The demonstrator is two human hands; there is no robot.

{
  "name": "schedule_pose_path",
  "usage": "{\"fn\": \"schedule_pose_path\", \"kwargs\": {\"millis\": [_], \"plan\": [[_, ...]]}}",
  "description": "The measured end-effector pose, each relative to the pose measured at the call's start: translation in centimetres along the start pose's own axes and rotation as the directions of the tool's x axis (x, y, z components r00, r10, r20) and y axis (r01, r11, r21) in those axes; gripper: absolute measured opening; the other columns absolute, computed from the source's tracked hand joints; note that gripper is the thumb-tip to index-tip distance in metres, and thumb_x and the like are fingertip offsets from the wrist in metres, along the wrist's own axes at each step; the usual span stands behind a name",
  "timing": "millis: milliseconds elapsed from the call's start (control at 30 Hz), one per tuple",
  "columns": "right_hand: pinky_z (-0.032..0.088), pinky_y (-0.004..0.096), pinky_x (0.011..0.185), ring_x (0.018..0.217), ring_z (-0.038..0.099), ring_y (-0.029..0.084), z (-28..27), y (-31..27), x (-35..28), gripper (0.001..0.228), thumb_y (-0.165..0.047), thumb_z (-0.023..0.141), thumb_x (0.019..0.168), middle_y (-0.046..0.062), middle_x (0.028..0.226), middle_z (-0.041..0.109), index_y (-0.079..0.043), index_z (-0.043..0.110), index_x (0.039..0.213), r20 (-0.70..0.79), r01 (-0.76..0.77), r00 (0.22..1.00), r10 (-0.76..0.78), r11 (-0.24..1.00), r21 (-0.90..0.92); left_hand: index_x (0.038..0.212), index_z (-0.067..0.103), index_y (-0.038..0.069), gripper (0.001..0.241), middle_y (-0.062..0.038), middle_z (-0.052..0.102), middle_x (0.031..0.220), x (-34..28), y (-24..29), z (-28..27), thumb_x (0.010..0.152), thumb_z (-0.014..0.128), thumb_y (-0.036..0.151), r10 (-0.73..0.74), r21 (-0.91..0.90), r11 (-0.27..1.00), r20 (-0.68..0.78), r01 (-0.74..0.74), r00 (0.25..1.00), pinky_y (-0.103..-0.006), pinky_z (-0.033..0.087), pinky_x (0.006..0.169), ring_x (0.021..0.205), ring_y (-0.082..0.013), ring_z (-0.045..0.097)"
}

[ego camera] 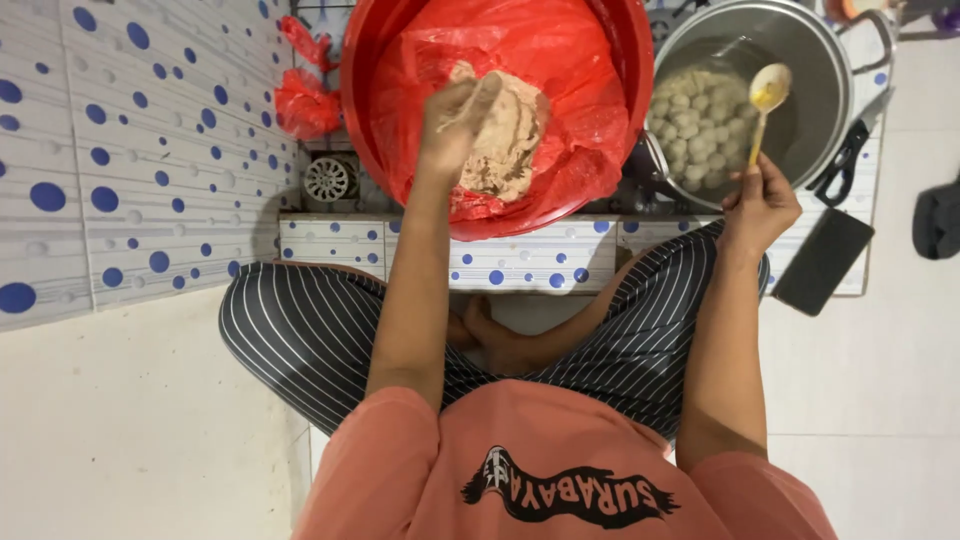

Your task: Forming dough into small balls by squeezing it through the hand and scooping each ball into a pot of water using a spoon.

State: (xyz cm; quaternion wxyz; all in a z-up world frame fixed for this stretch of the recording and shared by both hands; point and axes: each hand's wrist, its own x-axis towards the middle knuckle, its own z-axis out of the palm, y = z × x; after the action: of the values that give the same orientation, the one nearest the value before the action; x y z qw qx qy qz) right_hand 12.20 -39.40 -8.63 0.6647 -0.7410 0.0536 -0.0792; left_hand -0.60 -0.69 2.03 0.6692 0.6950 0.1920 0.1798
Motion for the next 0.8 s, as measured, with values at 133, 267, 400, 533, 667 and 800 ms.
{"fn": "schedule_pose_path", "kwargs": {"millis": [133, 267, 400, 533, 667, 800], "plan": [[0.033, 0.022, 0.037, 0.043, 0.045, 0.007, -1.8, -1.0, -0.1, 0.024, -0.004, 0.068, 0.099, 0.008, 0.073, 0.071, -0.002, 0.081, 0.119, -0.101, -0.017, 0.995, 0.024, 0.998, 0.067, 0.073, 0.064, 0.014, 0.022, 0.003, 0.063, 0.075, 0.8, -5.8, -0.3, 0.086, 0.078, 0.005, -0.008, -0.393, 0.919, -0.118, -0.040, 0.993, -0.0231, 0.046, 0.065, 0.071, -0.0095, 0.056], [0.032, 0.024, 0.040, 0.047, 0.043, 0.007, -3.7, -2.3, -0.8, 0.026, -0.001, 0.064, 0.102, 0.011, 0.076, 0.070, 0.004, 0.078, 0.124, -0.079, 0.122, 0.989, -0.122, 0.993, -0.012, 0.109, 0.069, 0.011, 0.026, -0.005, 0.068, 0.119, 0.2, -4.9, -0.3, 0.086, 0.080, 0.004, 0.046, -0.422, 0.902, -0.126, -0.096, 0.991, -0.0385, 0.054, 0.097, 0.119, -0.0227, 0.061], [0.027, 0.022, 0.039, 0.045, 0.039, 0.005, -3.9, -1.7, -1.2, 0.023, -0.002, 0.064, 0.102, 0.007, 0.071, 0.066, 0.002, 0.078, 0.119, -0.132, -0.014, 0.991, 0.018, 0.999, 0.031, 0.082, 0.063, 0.015, 0.025, 0.001, 0.068, 0.081, -1.1, -1.9, 1.2, 0.081, 0.082, -0.002, -0.216, -0.597, 0.799, -0.171, 0.073, 0.961, -0.0302, 0.061, 0.064, 0.074, -0.0139, 0.069], [0.029, 0.024, 0.040, 0.045, 0.043, 0.008, -3.8, -1.1, -0.7, 0.026, -0.002, 0.063, 0.101, 0.009, 0.074, 0.067, 0.005, 0.077, 0.121, -0.140, 0.020, 0.990, -0.022, 1.000, -0.014, 0.081, 0.068, 0.009, 0.027, -0.008, 0.075, 0.085, -0.5, -4.6, 1.9, 0.072, 0.085, -0.010, -0.235, -0.568, 0.819, -0.209, 0.078, 0.949, -0.0378, 0.067, 0.075, 0.081, -0.0232, 0.076], [0.038, 0.024, 0.041, 0.047, 0.049, 0.008, -4.1, 0.4, 0.0, 0.025, -0.002, 0.064, 0.102, 0.011, 0.075, 0.072, 0.005, 0.076, 0.122, -0.118, 0.053, 0.991, -0.060, 0.997, -0.057, 0.109, 0.064, 0.011, 0.037, -0.008, 0.071, 0.110, -1.2, -0.8, 1.7, 0.078, 0.082, 0.019, -0.313, -0.289, 0.913, -0.048, 0.287, 0.949, -0.0311, 0.065, 0.089, 0.103, -0.0199, 0.072], [0.034, 0.025, 0.039, 0.045, 0.045, 0.008, -3.9, 0.0, -0.2, 0.023, -0.002, 0.064, 0.102, 0.010, 0.074, 0.071, 0.005, 0.078, 0.119, -0.114, 0.057, 0.991, -0.065, 0.996, -0.073, 0.078, 0.047, 0.016, 0.055, -0.001, 0.048, 0.079, -1.3, 0.7, 1.5, 0.094, 0.029, 0.065, -0.313, 0.051, 0.948, -0.044, 0.316, 0.949, -0.0355, 0.043, 0.079, 0.080, -0.0150, 0.048]]}}
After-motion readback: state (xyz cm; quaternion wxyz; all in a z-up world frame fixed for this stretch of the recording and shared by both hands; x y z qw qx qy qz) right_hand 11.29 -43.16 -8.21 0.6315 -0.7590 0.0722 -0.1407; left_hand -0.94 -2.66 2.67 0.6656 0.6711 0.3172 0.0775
